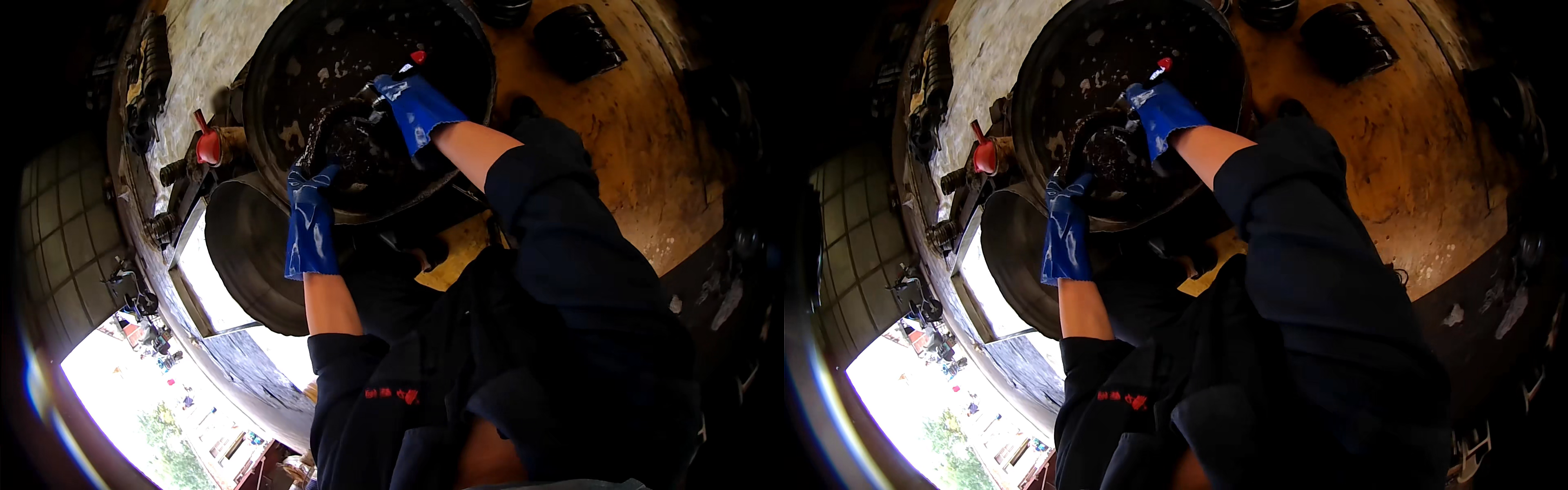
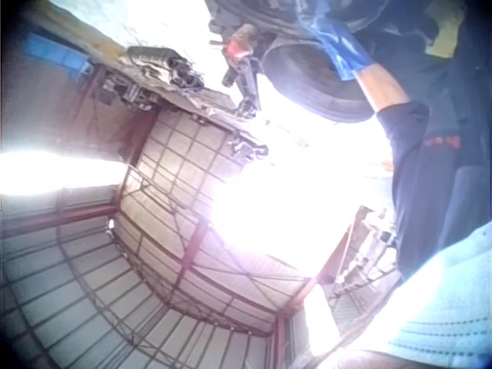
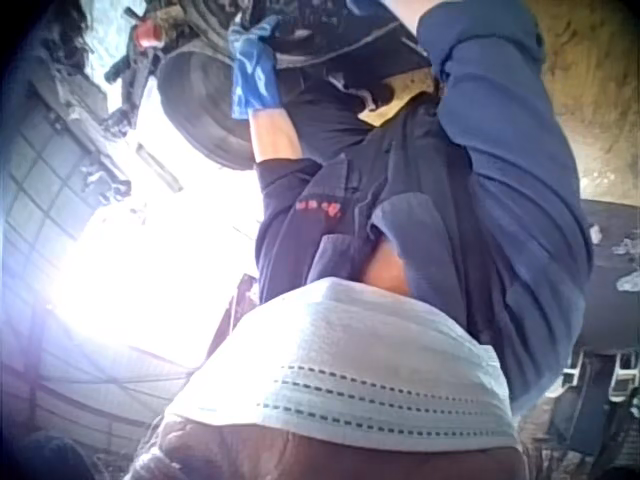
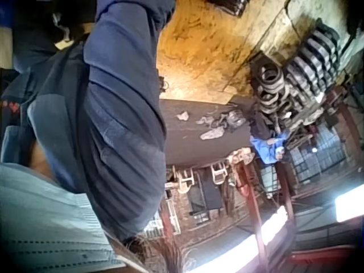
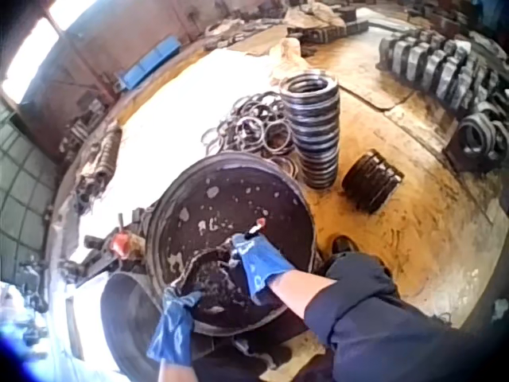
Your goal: The person uses a red-handled brush to scrub dark, greasy metal rings inside a large black basin filled with liquid. They repeatedly dip the rings into the liquid and scrub their surfaces before placing them aside. The person repeats this process with multiple similar metal rings.
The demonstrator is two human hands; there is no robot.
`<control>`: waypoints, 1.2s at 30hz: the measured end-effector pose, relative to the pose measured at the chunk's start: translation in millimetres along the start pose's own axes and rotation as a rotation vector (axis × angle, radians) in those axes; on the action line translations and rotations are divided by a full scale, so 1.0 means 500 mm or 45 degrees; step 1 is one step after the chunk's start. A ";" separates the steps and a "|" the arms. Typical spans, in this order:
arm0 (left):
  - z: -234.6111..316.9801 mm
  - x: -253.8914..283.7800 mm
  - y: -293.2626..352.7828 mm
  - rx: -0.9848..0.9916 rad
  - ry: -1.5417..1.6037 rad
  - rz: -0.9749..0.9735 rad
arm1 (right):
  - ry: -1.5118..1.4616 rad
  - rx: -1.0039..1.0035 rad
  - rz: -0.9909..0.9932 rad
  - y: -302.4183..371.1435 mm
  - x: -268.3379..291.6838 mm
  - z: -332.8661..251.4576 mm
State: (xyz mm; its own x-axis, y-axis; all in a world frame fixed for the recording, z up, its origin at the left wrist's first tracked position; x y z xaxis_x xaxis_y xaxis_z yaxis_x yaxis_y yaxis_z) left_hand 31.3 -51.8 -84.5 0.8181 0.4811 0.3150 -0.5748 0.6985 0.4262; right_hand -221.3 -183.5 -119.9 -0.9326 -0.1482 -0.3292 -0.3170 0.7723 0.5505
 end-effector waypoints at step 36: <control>0.088 -0.122 0.070 -0.177 -0.388 -0.300 | 1.013 1.087 -0.446 0.106 -0.150 -0.214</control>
State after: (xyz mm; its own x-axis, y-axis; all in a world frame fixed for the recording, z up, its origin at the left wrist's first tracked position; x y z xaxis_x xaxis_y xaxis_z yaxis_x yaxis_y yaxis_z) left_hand -39.5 -80.0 -51.6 0.8733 0.1349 0.4682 -0.3477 0.8457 0.4049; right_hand -186.5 -197.5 16.3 -0.7596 -0.5359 0.3686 -0.6369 0.7279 -0.2540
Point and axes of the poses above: each hand's wrist, its own y-axis away from the middle knuckle, its own x-axis out of the back of the hand, z = x × y, the point moved 8 cm from there along -y, towards the middle knuckle, and after that the axes turned 2 degrees about -x, right-handed, at the moved point
